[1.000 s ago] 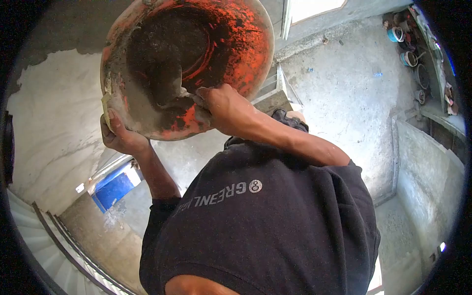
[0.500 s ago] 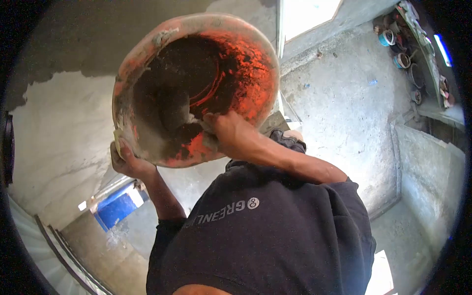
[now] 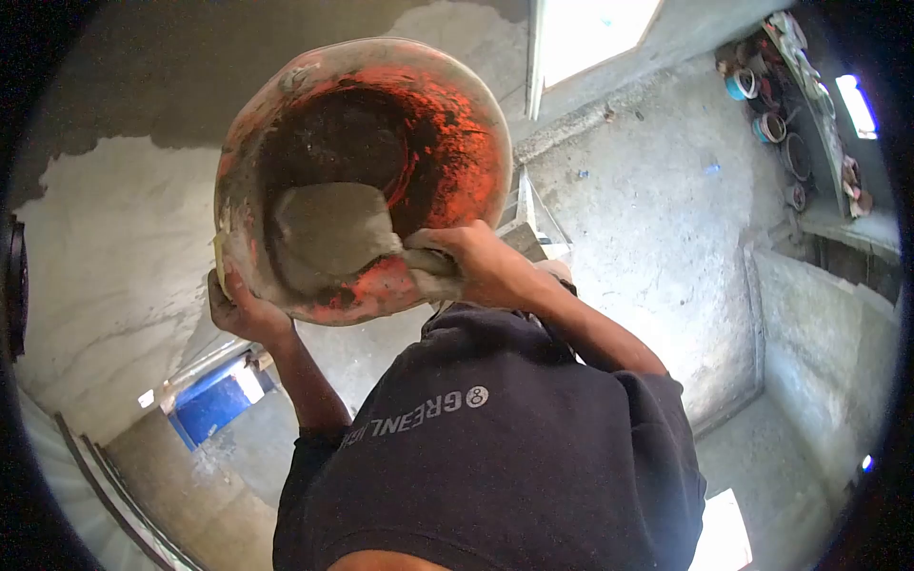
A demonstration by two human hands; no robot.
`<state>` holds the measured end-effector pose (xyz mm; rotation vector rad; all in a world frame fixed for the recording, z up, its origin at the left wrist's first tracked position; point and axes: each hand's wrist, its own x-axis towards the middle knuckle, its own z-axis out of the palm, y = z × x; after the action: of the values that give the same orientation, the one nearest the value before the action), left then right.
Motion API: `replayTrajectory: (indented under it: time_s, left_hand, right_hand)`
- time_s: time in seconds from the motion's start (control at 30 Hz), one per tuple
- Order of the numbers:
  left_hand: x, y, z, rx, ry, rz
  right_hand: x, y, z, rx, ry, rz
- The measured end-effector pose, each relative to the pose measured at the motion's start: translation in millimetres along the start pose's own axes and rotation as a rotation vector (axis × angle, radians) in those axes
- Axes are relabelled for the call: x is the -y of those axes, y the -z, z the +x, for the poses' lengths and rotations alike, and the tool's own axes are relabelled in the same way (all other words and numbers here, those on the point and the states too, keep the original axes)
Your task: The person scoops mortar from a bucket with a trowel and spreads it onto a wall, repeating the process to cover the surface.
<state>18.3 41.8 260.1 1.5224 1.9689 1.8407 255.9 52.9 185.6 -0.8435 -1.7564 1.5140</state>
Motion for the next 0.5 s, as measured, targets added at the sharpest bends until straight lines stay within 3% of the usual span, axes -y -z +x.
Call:
replayTrajectory:
  time_s: [0.1, 0.17, 0.23, 0.43, 0.5]
  left_hand:
    - [-2, -1, 1, -0.006, -0.034, 0.065]
    - [-2, 2, 0, 0.067, -0.067, 0.094]
    - [-1, 3, -1, 0.067, -0.097, 0.104]
    - [-5, 8, -3, 0.147, -0.183, 0.131]
    - [-1, 9, -4, 0.193, -0.385, 0.225]
  right_hand:
    - [-5, 3, -5, -0.045, -0.061, 0.014]
    - [2, 12, -3, -0.025, -0.230, -0.156]
    - [-8, 14, -1, -0.075, -0.141, -0.178]
    - [-44, -3, 10, 0.076, -0.220, -0.256]
    - [-70, -18, 10, 0.035, -0.137, -0.488]
